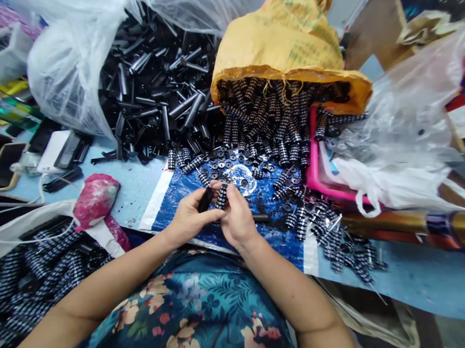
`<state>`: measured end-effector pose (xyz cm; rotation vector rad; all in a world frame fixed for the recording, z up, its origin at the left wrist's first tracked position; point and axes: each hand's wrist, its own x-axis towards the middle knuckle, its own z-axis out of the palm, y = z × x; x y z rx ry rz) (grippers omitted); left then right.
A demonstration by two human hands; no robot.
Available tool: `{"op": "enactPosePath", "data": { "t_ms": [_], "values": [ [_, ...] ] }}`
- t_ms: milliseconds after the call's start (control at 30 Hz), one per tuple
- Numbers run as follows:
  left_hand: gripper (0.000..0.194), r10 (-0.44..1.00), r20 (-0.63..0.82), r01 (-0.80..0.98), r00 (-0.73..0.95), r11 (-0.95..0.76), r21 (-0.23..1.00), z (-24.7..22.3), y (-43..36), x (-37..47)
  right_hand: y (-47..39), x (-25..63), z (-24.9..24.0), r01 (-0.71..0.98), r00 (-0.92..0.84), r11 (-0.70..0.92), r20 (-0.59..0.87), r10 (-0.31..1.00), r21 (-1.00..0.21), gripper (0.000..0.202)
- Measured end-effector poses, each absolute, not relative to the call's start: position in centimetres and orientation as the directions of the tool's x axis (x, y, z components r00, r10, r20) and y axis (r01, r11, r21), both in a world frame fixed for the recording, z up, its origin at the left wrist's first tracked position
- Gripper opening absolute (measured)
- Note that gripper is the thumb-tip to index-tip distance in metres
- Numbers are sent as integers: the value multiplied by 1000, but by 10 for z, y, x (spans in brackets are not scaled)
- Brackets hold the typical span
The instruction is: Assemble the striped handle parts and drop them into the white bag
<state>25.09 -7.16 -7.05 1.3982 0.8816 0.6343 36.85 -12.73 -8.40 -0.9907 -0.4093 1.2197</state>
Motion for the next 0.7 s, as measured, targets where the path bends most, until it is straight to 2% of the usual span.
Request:
{"op": "enactPosePath", "data": {
  "t_ms": [100, 167, 233, 300, 367, 500, 600, 700],
  "values": [
    [24, 824, -160, 197, 543, 60, 979, -67, -74, 251, -133, 372, -92, -332, 308, 68, -40, 951, -941, 53],
    [28, 800, -220, 200, 558, 128, 971, -65, -74, 245, -143, 383, -97, -6, 246, 184, 177, 953, -983, 75],
    [31, 768, -262, 182, 584, 191, 965, -63, -72, 238, -151, 396, -99, 322, 96, 324, 371, 924, -890, 95],
    [33, 745, -268, 178, 611, 200, 963, -63, -71, 233, -156, 405, -99, 484, -55, 432, 467, 883, -761, 90],
    [36, 737, -272, 181, 619, 203, 962, -63, -71, 233, -158, 407, -97, 524, -105, 489, 517, 850, -698, 81],
    [52, 784, -316, 84, 534, 322, 943, -66, -75, 239, -158, 400, -91, 562, -71, 489, 550, 832, -667, 85],
    [47, 820, -317, -20, 476, 371, 928, -69, -81, 243, -159, 393, -90, 566, -103, 511, 559, 823, -647, 84],
    [41, 793, -344, -141, 503, 467, 873, -70, -85, 243, -159, 392, -91, 592, -101, 524, 588, 802, -613, 82]
  ]
}}
